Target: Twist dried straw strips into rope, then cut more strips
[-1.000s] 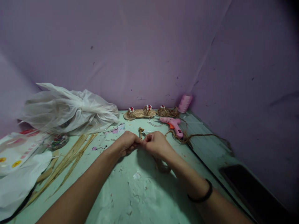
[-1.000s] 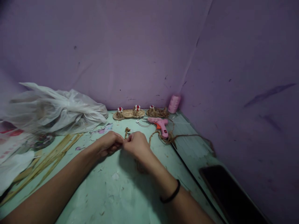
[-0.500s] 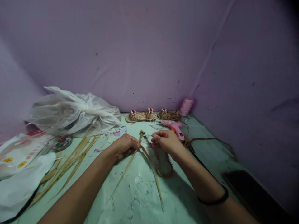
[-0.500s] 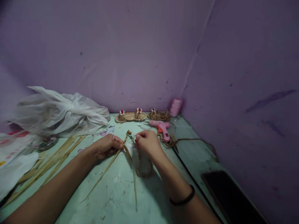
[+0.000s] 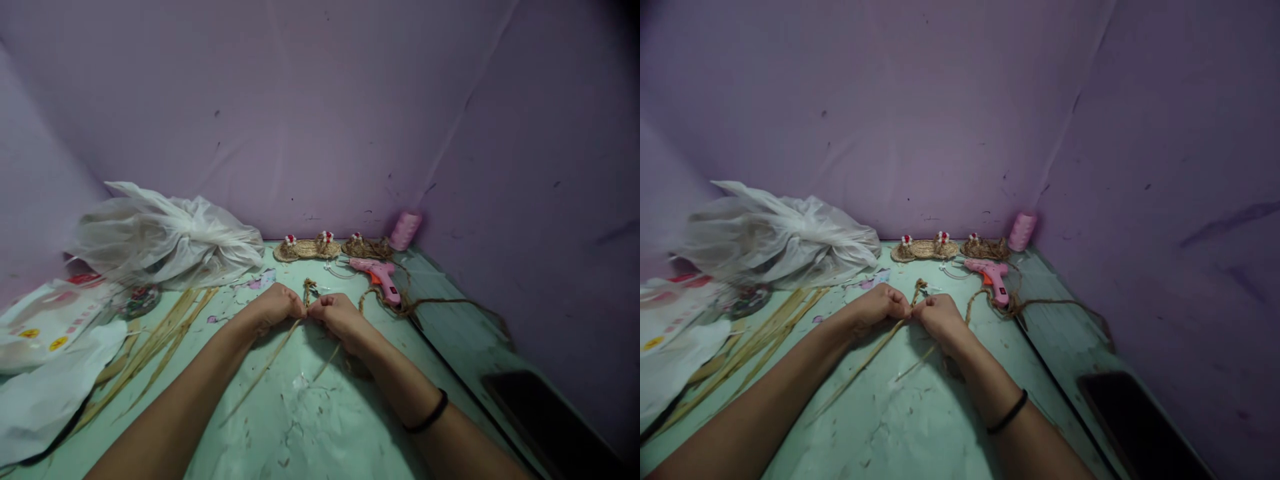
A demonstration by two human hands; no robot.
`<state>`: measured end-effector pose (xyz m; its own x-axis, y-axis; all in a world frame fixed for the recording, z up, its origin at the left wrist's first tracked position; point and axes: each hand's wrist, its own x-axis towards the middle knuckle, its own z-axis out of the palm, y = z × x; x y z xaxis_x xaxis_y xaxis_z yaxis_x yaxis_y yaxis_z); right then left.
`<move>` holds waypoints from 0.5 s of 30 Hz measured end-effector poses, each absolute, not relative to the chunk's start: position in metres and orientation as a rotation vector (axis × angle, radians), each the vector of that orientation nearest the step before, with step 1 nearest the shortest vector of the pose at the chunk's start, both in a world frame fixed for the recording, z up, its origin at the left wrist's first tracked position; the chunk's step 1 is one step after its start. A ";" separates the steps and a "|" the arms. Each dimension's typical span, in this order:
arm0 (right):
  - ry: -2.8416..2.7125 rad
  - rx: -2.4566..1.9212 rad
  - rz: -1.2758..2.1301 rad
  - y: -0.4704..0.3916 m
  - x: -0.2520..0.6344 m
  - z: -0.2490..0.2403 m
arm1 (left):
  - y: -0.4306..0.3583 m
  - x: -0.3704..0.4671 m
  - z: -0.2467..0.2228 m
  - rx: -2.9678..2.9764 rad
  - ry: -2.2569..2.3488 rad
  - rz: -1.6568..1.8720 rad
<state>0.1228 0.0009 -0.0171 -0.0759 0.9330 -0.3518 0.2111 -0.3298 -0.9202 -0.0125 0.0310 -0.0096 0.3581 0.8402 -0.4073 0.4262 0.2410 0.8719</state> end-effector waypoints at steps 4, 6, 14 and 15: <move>-1.139 -1.566 1.450 0.001 0.124 -0.015 | 0.031 -0.012 -0.004 1.500 1.237 0.450; -1.126 -1.558 1.434 0.001 0.125 -0.016 | 0.032 -0.012 -0.002 1.563 1.230 0.421; -1.182 -1.540 1.379 0.000 0.124 -0.020 | 0.021 -0.005 0.005 1.737 1.541 0.331; -1.154 -1.533 1.392 0.000 0.124 -0.019 | 0.015 0.000 0.007 1.823 1.601 0.319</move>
